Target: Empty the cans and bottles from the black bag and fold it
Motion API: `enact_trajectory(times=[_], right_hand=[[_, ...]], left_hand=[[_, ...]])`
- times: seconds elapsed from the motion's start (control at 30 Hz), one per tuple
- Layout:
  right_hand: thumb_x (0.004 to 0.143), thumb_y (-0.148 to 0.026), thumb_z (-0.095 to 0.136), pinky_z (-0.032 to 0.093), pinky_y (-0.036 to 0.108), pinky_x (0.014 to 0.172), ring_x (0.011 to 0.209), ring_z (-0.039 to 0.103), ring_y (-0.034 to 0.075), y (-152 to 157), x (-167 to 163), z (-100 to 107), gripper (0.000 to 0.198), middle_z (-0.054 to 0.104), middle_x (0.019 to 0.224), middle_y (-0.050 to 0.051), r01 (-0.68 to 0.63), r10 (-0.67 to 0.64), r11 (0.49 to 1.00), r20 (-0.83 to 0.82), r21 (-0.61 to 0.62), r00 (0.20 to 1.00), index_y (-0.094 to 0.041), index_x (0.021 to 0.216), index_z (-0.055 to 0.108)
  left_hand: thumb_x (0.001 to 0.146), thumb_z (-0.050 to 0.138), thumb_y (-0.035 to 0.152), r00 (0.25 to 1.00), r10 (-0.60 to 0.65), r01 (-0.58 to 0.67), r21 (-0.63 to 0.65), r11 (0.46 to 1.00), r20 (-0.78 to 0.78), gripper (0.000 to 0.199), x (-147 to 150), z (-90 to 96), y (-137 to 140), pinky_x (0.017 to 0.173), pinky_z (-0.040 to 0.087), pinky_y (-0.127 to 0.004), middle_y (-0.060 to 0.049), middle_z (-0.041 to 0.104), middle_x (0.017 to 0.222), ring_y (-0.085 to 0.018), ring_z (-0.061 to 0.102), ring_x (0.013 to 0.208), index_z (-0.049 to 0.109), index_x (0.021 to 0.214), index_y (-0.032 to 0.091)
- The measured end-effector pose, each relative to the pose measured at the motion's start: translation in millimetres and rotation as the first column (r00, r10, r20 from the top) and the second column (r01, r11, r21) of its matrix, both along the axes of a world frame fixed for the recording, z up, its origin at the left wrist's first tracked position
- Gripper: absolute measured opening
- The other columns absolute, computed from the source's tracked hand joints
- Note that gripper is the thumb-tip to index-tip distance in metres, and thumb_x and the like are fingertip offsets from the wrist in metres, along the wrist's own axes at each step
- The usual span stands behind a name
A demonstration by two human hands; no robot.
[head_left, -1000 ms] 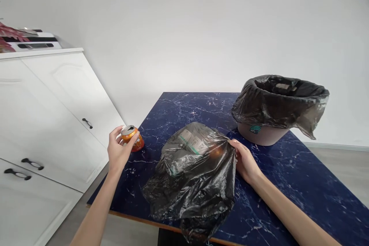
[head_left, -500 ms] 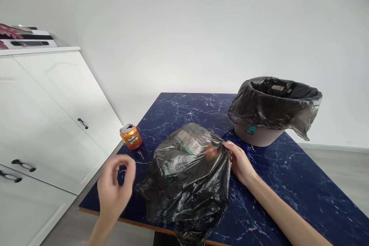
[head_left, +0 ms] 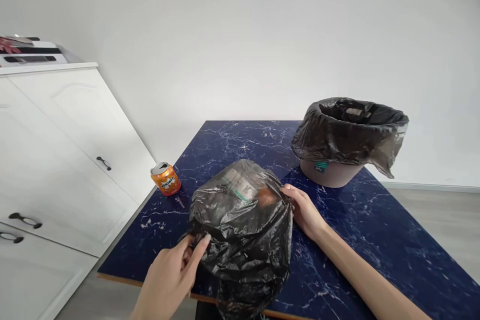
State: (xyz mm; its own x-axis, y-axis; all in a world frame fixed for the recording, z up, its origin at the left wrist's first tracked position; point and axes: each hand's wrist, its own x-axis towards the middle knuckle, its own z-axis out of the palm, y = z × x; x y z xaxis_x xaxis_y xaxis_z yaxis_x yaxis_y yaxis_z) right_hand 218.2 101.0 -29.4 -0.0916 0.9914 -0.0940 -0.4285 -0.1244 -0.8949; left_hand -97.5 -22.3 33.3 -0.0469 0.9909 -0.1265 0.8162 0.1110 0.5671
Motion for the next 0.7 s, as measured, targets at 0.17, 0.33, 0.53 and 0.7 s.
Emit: enact_trajectory(times=[0.17, 0.33, 0.53, 0.7], right_hand=[[0.075, -0.056, 0.089, 0.029, 0.025, 0.047, 0.052, 0.03, 0.01, 0, 1, -1, 0.053, 0.036, 0.06, -0.008, -0.025, 0.025, 0.999, -0.009, -0.021, 1.0, -0.024, 0.068, 0.048], [0.073, -0.055, 0.092, 0.027, 0.023, 0.045, 0.052, 0.028, 0.009, -1, 3, -3, 0.054, 0.034, 0.06, -0.009, -0.024, 0.023, 0.999, -0.03, -0.039, 0.999, -0.023, 0.069, 0.049], [0.072, -0.055, 0.094, 0.03, 0.022, 0.045, 0.052, 0.033, 0.009, -3, 3, -2, 0.054, 0.04, 0.062, -0.008, -0.032, 0.03, 0.997, -0.031, -0.066, 0.999, -0.023, 0.07, 0.051], [0.068, -0.055, 0.097, 0.031, 0.021, 0.045, 0.052, 0.033, 0.008, -5, 1, 0, 0.057, 0.041, 0.061, -0.007, -0.021, 0.019, 0.997, -0.026, -0.07, 0.999, -0.023, 0.067, 0.05]], left_hand=[[0.108, 0.044, 0.062, 0.914, 0.114, -0.254, 0.333, 0.908, 0.389, 0.046, 18, -7.1, -15, 0.063, 0.06, -0.032, -0.006, 0.075, 0.08, -0.026, 0.077, 0.076, 0.073, 0.112, 0.026], [0.111, 0.024, 0.049, 0.991, -0.095, -0.014, 0.799, 0.601, 0.089, 0.06, 10, -47.0, -33, 0.109, 0.059, -0.055, -0.014, 0.063, 0.151, -0.038, 0.057, 0.146, 0.04, 0.166, 0.033], [0.104, 0.052, 0.026, 0.923, -0.191, 0.364, 0.599, 0.713, -0.334, 0.066, 3, -51.0, -14, 0.124, 0.048, -0.055, -0.007, 0.058, 0.163, -0.035, 0.051, 0.153, 0.041, 0.168, 0.039], [0.101, 0.067, 0.043, 0.937, -0.036, 0.28, 0.683, 0.675, -0.349, 0.076, 19, -48.0, 24, 0.128, 0.034, -0.071, -0.016, 0.043, 0.173, -0.044, 0.026, 0.165, 0.04, 0.169, 0.025]])
